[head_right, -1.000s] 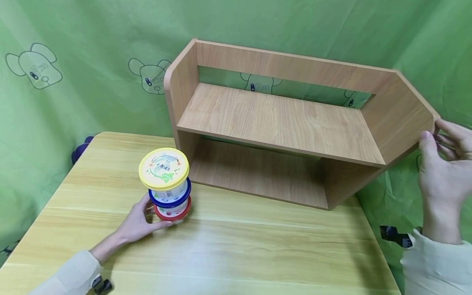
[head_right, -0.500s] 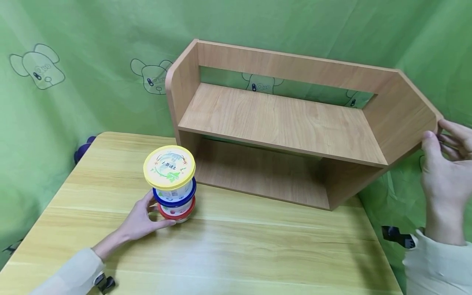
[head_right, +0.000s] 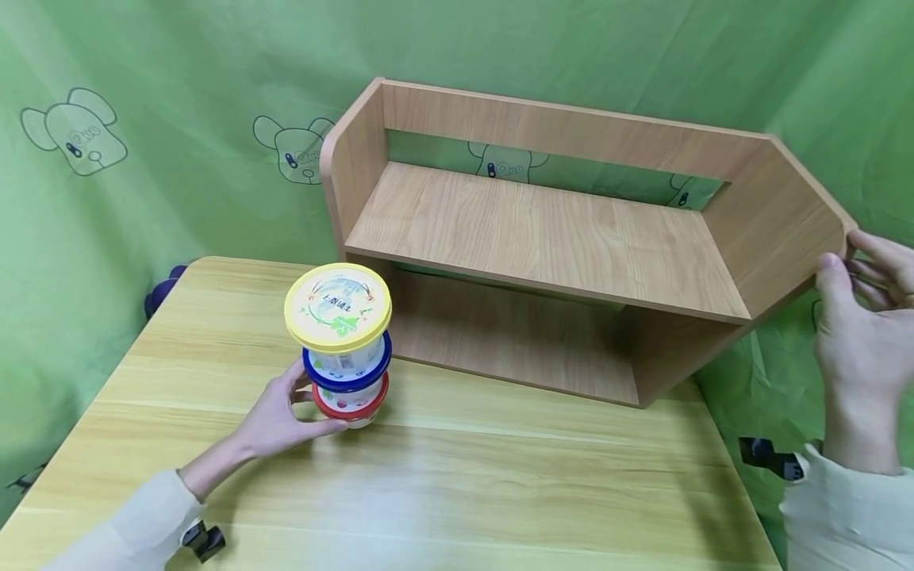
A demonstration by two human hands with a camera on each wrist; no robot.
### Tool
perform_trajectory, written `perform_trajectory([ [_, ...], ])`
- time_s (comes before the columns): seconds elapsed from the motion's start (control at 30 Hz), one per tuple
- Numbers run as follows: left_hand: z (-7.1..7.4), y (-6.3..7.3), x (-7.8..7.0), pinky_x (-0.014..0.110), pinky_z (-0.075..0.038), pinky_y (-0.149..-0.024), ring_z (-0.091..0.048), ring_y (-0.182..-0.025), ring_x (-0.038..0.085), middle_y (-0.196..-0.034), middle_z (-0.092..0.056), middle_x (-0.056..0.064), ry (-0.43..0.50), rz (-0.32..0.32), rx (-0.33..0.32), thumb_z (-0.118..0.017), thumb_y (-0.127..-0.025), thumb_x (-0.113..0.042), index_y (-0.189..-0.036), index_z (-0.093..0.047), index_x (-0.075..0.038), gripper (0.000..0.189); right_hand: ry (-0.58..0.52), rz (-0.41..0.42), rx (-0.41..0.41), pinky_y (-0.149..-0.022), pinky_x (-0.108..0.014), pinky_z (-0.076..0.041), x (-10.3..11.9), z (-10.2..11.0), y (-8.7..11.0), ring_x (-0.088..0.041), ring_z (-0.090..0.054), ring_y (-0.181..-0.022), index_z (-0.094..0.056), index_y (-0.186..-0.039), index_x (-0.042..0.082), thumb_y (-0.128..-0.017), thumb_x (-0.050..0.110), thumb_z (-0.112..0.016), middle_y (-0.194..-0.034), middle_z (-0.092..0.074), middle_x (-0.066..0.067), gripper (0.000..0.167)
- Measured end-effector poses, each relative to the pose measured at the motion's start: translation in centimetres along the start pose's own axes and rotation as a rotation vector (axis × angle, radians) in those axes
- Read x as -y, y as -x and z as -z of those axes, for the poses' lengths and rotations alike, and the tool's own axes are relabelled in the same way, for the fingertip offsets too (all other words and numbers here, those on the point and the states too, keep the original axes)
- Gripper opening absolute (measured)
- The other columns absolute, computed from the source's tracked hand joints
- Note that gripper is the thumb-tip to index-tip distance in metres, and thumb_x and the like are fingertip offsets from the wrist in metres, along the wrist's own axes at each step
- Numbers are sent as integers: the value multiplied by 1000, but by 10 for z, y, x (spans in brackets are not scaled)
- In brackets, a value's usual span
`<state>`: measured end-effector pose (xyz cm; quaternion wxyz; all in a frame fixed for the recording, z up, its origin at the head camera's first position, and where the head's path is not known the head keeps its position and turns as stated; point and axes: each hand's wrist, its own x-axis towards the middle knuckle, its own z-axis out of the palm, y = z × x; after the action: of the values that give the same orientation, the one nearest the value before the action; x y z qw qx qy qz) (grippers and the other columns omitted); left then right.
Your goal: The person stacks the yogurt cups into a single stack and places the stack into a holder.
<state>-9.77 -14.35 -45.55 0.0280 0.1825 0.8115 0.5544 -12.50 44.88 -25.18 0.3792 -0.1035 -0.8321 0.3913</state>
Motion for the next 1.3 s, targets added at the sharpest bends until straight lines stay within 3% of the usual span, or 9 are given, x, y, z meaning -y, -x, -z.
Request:
perform_trajectory([
  [0.23, 4, -7, -18, 42, -63, -98, -67, -127, 30, -141, -68, 8, -17, -8, 11, -96, -77, -29, -149, -50, -15, 87, -7, 41, -7, -122, -19, -37, 0, -2, 0, 6, -53, -127, -51, -154, 16, -113, 22, -45, -135, -55, 26, 42],
  [0.57, 11, -21, -44, 32, -63, -96, -68, -124, 27, -138, -67, 9, -24, -34, 44, -97, -75, -25, -149, -49, -11, 89, 41, 30, 11, -126, -19, -31, -1, 0, 2, 4, -50, -132, -44, -160, 20, -114, 31, -42, -154, -55, 13, 47],
  [0.77, 14, -31, -59, 32, -64, -95, -69, -120, 23, -137, -67, 6, -35, -63, 59, -97, -75, -24, -148, -50, -12, 87, 50, -8, 20, -125, -18, -29, -2, 2, 2, 6, -49, -130, -42, -161, 23, -114, 32, -40, -155, -54, 12, 48],
  [0.97, 16, -39, -73, 30, -64, -93, -71, -118, 27, -138, -67, 11, -2, -98, 76, -96, -76, -20, -147, -50, -9, 85, 53, 3, 14, -124, -18, -30, -3, 2, 1, 6, -48, -129, -41, -162, 24, -114, 31, -40, -156, -54, 11, 48],
  [1.3, 22, -54, -95, 29, -65, -91, -69, -122, 29, -141, -64, 11, 53, -138, 105, -94, -77, -15, -149, -50, -9, 85, 56, 18, -15, -122, -16, -31, -5, 0, 0, 10, -49, -127, -49, -157, 20, -114, 31, -44, -142, -54, 27, 45],
])
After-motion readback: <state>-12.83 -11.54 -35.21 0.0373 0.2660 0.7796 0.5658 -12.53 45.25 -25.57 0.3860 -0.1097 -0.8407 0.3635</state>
